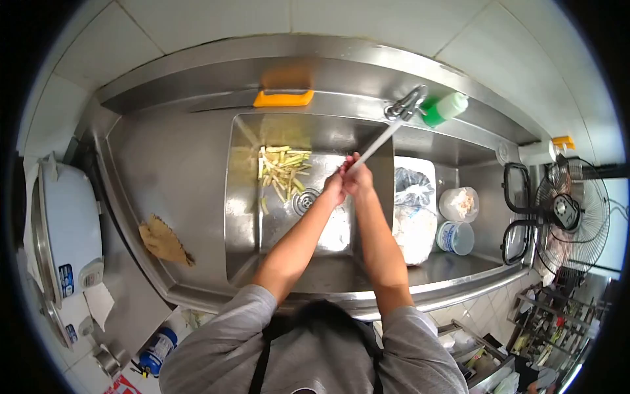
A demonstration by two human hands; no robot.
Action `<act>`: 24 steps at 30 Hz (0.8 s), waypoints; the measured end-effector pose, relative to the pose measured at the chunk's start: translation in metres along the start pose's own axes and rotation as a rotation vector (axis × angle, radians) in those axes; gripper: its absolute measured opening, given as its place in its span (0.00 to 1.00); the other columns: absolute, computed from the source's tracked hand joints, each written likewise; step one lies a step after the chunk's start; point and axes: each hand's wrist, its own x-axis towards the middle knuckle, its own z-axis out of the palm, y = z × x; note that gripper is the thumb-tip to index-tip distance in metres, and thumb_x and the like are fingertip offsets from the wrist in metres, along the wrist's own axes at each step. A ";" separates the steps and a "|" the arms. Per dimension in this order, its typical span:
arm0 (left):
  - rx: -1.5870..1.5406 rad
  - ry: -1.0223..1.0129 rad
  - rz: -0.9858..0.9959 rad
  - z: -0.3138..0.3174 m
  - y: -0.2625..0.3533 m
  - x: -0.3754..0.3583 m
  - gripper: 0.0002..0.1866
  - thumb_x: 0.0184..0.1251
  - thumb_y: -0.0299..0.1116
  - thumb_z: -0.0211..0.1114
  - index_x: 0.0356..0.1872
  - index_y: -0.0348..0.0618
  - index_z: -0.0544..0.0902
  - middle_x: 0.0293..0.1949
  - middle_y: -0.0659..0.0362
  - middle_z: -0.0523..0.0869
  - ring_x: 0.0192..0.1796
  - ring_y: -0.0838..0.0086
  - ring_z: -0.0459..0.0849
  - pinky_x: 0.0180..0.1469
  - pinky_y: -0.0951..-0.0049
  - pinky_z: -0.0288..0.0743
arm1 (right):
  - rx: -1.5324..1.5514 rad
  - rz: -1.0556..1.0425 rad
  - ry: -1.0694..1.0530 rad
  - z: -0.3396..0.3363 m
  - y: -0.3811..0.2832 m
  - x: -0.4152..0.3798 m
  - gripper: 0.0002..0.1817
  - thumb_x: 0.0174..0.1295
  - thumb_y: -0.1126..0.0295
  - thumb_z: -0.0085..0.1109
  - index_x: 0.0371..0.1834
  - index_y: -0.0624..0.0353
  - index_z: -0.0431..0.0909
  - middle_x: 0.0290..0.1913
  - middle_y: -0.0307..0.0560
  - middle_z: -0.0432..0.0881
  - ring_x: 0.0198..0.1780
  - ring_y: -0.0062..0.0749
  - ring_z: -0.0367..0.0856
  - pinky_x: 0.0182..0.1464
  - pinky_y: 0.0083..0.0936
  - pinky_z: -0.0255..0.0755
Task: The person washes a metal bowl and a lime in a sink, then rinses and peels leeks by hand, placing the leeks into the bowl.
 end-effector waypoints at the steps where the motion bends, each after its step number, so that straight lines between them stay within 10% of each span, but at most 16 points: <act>1: -0.124 0.054 0.083 0.005 -0.002 0.002 0.13 0.61 0.40 0.50 0.41 0.45 0.76 0.40 0.60 0.78 0.41 0.74 0.76 0.44 0.70 0.71 | -0.042 -0.140 0.212 0.013 0.010 -0.003 0.05 0.58 0.68 0.47 0.32 0.56 0.70 0.21 0.42 0.71 0.22 0.28 0.66 0.24 0.24 0.64; 9: -0.009 0.056 0.165 0.038 0.015 -0.011 0.15 0.62 0.35 0.45 0.46 0.38 0.70 0.39 0.51 0.77 0.40 0.65 0.77 0.38 0.67 0.74 | -0.039 -0.208 0.363 0.037 -0.014 -0.010 0.05 0.55 0.76 0.46 0.34 0.60 0.70 0.23 0.44 0.72 0.20 0.33 0.69 0.21 0.33 0.65; 11: -0.176 0.035 0.153 0.057 0.023 -0.031 0.15 0.61 0.34 0.46 0.45 0.37 0.71 0.37 0.52 0.77 0.37 0.64 0.78 0.36 0.66 0.74 | -0.595 -0.392 0.208 0.033 -0.036 -0.010 0.05 0.57 0.74 0.43 0.31 0.61 0.70 0.23 0.45 0.72 0.20 0.34 0.70 0.21 0.32 0.66; 15: 0.177 0.026 0.284 0.074 0.022 -0.044 0.09 0.59 0.26 0.49 0.38 0.39 0.75 0.28 0.58 0.75 0.31 0.74 0.74 0.32 0.74 0.71 | -0.423 -0.561 -0.140 0.018 -0.122 0.012 0.05 0.57 0.72 0.43 0.31 0.62 0.66 0.20 0.45 0.69 0.26 0.30 0.70 0.28 0.26 0.67; 17: -0.029 -0.020 0.304 0.095 0.027 -0.056 0.05 0.56 0.25 0.50 0.30 0.40 0.75 0.17 0.63 0.69 0.18 0.79 0.67 0.17 0.79 0.61 | -0.114 -0.591 0.216 0.056 -0.130 -0.020 0.06 0.57 0.70 0.43 0.29 0.61 0.67 0.19 0.44 0.69 0.25 0.28 0.69 0.29 0.24 0.66; 18: 0.037 -0.024 0.319 0.096 0.033 -0.048 0.05 0.56 0.27 0.49 0.28 0.41 0.75 0.16 0.63 0.70 0.19 0.78 0.68 0.18 0.79 0.63 | -0.254 -0.599 -0.007 0.045 -0.120 -0.024 0.11 0.59 0.70 0.39 0.22 0.58 0.69 0.18 0.43 0.71 0.25 0.27 0.71 0.29 0.24 0.67; 20: 0.143 0.024 0.385 0.100 0.031 -0.048 0.08 0.56 0.28 0.48 0.23 0.41 0.75 0.17 0.62 0.73 0.21 0.76 0.72 0.22 0.76 0.68 | -0.008 -0.194 -0.223 0.036 -0.069 -0.029 0.10 0.59 0.68 0.41 0.26 0.60 0.71 0.23 0.45 0.75 0.28 0.32 0.73 0.34 0.27 0.70; 24: 0.104 -0.008 0.330 0.098 0.043 -0.044 0.09 0.55 0.28 0.49 0.19 0.40 0.74 0.22 0.57 0.77 0.24 0.72 0.75 0.27 0.71 0.73 | 0.167 -0.067 -0.085 0.036 -0.046 -0.016 0.11 0.58 0.72 0.35 0.33 0.66 0.70 0.30 0.51 0.74 0.33 0.39 0.73 0.39 0.32 0.71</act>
